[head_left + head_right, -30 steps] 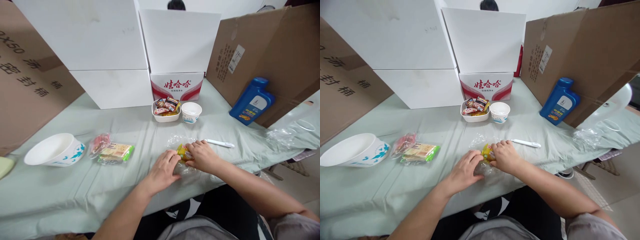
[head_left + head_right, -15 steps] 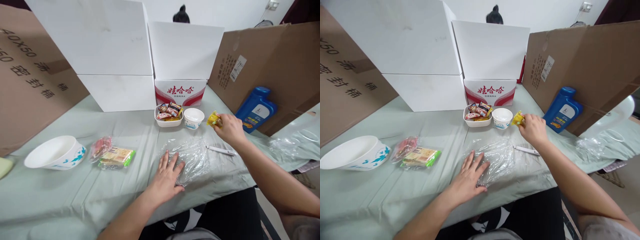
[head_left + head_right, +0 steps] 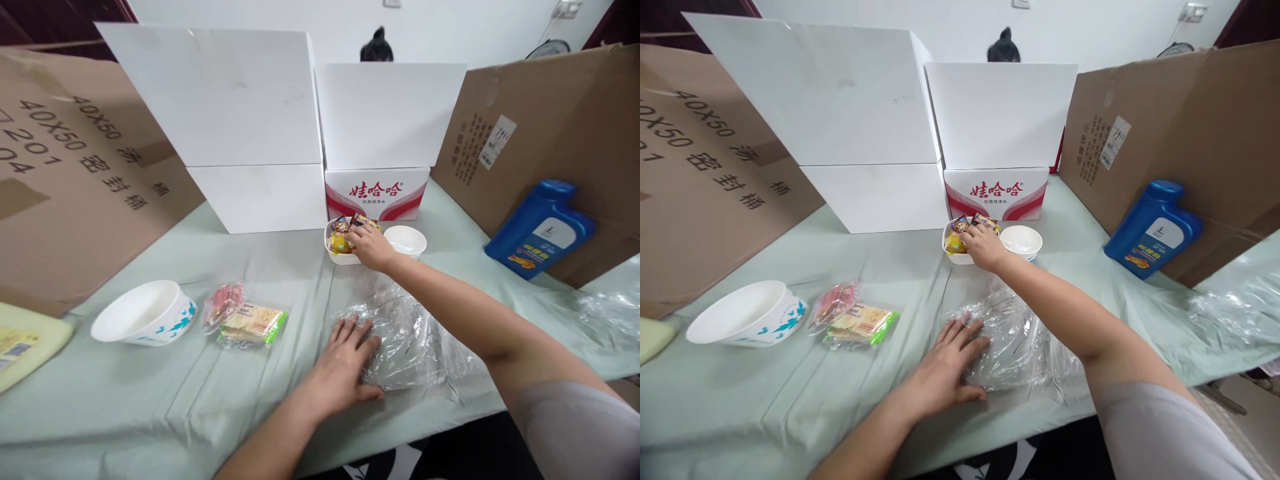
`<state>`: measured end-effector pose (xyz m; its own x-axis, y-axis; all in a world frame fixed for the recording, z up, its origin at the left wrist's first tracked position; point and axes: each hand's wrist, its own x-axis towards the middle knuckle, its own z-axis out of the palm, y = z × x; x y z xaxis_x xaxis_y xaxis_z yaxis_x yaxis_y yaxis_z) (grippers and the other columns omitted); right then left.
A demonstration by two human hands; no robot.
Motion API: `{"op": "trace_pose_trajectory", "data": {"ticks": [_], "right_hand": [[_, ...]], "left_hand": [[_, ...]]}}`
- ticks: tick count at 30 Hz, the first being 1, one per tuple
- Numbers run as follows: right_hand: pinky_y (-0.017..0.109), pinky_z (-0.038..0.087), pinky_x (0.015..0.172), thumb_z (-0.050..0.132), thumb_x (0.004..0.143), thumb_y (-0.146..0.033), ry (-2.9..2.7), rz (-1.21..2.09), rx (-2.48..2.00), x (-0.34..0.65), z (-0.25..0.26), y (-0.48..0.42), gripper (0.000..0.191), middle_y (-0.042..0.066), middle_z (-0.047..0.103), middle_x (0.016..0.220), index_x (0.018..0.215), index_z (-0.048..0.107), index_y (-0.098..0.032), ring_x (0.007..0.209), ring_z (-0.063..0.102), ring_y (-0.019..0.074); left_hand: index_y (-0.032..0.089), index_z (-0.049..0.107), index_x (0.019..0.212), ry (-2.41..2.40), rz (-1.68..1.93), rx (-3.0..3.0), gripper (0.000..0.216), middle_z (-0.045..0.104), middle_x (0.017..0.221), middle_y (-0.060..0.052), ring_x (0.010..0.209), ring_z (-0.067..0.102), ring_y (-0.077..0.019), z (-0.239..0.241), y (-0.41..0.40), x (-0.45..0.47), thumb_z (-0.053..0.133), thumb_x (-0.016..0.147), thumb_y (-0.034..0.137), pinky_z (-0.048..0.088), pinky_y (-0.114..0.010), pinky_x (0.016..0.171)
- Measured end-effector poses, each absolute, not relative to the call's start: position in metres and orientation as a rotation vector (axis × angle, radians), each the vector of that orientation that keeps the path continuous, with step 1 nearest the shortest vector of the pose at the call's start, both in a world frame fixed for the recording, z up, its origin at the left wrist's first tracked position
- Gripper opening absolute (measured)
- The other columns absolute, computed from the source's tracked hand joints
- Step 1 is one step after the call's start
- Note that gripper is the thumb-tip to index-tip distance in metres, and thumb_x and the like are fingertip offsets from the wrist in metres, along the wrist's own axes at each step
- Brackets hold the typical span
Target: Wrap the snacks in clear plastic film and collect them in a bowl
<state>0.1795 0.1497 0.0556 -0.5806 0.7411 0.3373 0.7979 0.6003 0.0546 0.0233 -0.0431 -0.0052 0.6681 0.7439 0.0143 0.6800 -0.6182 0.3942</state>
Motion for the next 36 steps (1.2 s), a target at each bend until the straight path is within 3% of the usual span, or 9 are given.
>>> {"op": "trace_pose_trajectory", "data": {"ticks": [5,8,12,17,21,26,30,33,36], "right_hand": [[0.046,0.032,0.109,0.053,0.092,-0.023,-2.426,-0.126,-1.073,0.207,0.063,0.106,0.043,0.017,0.051,0.138,0.133,0.053,-0.012,0.128,0.041,0.0288],[0.041,0.044,0.094,0.047,0.096,-0.035,-2.514,0.236,-0.920,0.231,0.066,0.048,0.031,0.012,0.066,0.112,0.117,0.064,-0.018,0.107,0.057,0.0246],[0.031,0.049,0.075,0.060,0.088,-0.049,-2.793,0.807,-0.833,0.272,0.051,-0.028,0.035,0.006,0.066,0.092,0.107,0.068,-0.020,0.082,0.061,0.0188],[0.044,0.044,0.097,0.072,0.075,-0.056,-2.712,0.679,-1.001,0.319,0.023,-0.083,0.064,0.014,0.060,0.120,0.124,0.059,-0.018,0.110,0.055,0.0279],[0.049,0.041,0.103,0.051,0.094,-0.028,-2.599,0.497,-1.103,0.333,0.009,-0.103,0.031,0.012,0.059,0.128,0.124,0.057,-0.021,0.119,0.052,0.0257],[0.040,0.051,0.090,0.044,0.098,-0.029,-2.186,0.652,-1.176,0.330,0.006,-0.104,0.020,0.011,0.066,0.111,0.103,0.062,-0.022,0.105,0.062,0.0222],[0.033,0.055,0.068,0.038,0.099,-0.042,-1.757,0.747,-1.462,0.326,0.000,-0.081,0.031,0.006,0.070,0.091,0.111,0.058,-0.021,0.069,0.066,0.0170],[0.032,0.053,0.065,0.037,0.098,-0.043,-1.676,0.664,-1.666,0.321,-0.001,-0.053,0.035,0.007,0.070,0.096,0.117,0.057,-0.020,0.062,0.063,0.0150],[0.033,0.051,0.073,0.052,0.091,-0.037,-1.808,0.557,-1.805,0.313,0.006,-0.028,0.036,0.008,0.070,0.104,0.122,0.057,-0.020,0.075,0.065,0.0177]], "left_hand": [[0.023,0.063,0.115,1.086,0.350,2.539,0.057,0.045,0.148,-0.011,0.145,0.024,-0.0368,0.005,-0.045,0.018,0.083,0.065,0.043,0.023,-0.058,0.117],[0.024,0.068,0.102,1.084,0.348,2.517,0.037,0.048,0.145,-0.008,0.144,0.027,-0.0354,0.012,-0.045,0.008,0.081,0.069,0.034,0.028,-0.056,0.116],[0.024,0.067,0.082,1.053,0.264,2.462,0.010,0.049,0.146,-0.001,0.144,0.029,-0.0326,0.016,-0.044,-0.009,0.070,0.076,0.016,0.035,-0.054,0.113],[0.023,0.063,0.077,1.048,0.237,2.344,0.006,0.055,0.140,0.000,0.142,0.035,-0.0284,0.027,-0.043,-0.025,0.061,0.079,0.018,0.041,-0.047,0.110],[0.022,0.061,0.074,0.960,0.350,2.163,0.008,0.070,0.116,-0.005,0.129,0.052,-0.0252,0.037,-0.037,-0.033,0.058,0.081,0.024,0.046,-0.040,0.104],[0.020,0.055,0.078,1.050,0.539,1.736,0.022,0.071,0.083,-0.005,0.087,0.072,-0.0228,0.035,-0.030,-0.034,0.059,0.083,0.042,0.056,-0.036,0.080],[0.021,0.047,0.085,1.231,0.682,1.570,0.029,0.070,0.080,-0.001,0.051,0.065,-0.0152,0.022,-0.025,-0.025,0.056,0.083,0.048,0.054,-0.031,0.057],[0.023,0.048,0.091,1.431,0.643,1.725,0.023,0.070,0.072,0.002,0.050,0.063,-0.0155,0.012,-0.021,-0.015,0.051,0.086,0.045,0.050,-0.029,0.059],[0.024,0.052,0.098,1.515,0.559,1.883,0.020,0.060,0.052,0.007,0.054,0.064,-0.0182,0.008,-0.021,-0.008,0.045,0.088,0.040,0.047,-0.029,0.063]]}}
